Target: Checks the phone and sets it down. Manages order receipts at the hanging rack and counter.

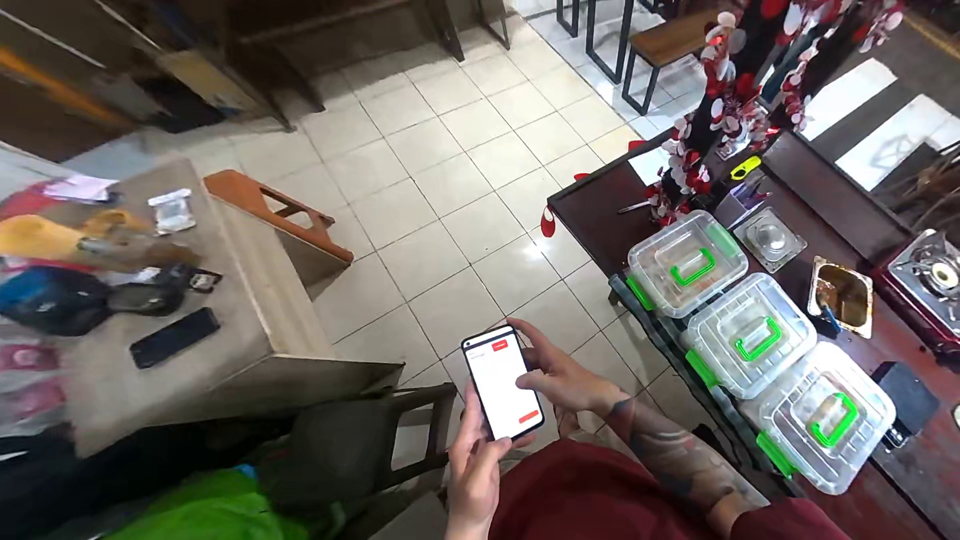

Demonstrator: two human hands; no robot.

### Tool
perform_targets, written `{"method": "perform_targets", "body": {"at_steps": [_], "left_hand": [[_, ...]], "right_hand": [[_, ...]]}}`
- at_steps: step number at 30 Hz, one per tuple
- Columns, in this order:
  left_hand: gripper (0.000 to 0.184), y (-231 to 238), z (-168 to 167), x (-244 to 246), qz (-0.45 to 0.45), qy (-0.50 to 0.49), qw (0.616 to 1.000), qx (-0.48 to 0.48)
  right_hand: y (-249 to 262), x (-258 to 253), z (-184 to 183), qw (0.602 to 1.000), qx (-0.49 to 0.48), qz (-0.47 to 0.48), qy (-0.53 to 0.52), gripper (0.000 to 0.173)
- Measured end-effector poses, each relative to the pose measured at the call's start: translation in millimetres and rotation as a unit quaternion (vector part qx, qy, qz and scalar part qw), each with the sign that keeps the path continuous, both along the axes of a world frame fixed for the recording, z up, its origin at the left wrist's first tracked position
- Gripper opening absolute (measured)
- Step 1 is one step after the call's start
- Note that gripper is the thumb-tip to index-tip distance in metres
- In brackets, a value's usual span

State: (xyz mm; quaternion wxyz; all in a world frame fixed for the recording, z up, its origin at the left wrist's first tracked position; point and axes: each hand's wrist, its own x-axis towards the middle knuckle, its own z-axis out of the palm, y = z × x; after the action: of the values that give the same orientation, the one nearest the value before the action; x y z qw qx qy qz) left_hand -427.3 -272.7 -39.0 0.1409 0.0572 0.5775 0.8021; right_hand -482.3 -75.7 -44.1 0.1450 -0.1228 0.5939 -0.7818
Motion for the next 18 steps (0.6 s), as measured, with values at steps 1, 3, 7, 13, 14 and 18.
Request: {"method": "perform_targets", "body": {"at_steps": [1,3,7,13,14,18], "left_hand": [[0.093,-3,-2,-1,0.001,0.001,1.0,0.004],[0.093,-9,-5,-3,0.006,0.0,1.0,0.013],[0.094,-21,-6,-10,0.022,0.001,1.0,0.022],[0.092,-52,-18,-23,0.048,0.001,0.998,0.049],[0.092,-58,-20,-25,0.053,0.0,0.997,0.051],[0.088,-87,-20,-30,0.078,-0.005,0.996,0.052]], "right_hand": [[-3,-2,1,1.0,0.001,0.003,-0.002,0.081],[-10,-7,2,1.0,-0.002,0.011,-0.005,0.08],[-25,-19,6,1.0,-0.006,0.015,-0.022,0.075],[-59,-49,10,0.999,0.024,0.007,-0.03,0.06],[-65,-54,12,0.999,0.033,0.008,-0.033,0.056],[-100,-73,22,0.995,0.084,0.03,-0.035,0.048]]}}
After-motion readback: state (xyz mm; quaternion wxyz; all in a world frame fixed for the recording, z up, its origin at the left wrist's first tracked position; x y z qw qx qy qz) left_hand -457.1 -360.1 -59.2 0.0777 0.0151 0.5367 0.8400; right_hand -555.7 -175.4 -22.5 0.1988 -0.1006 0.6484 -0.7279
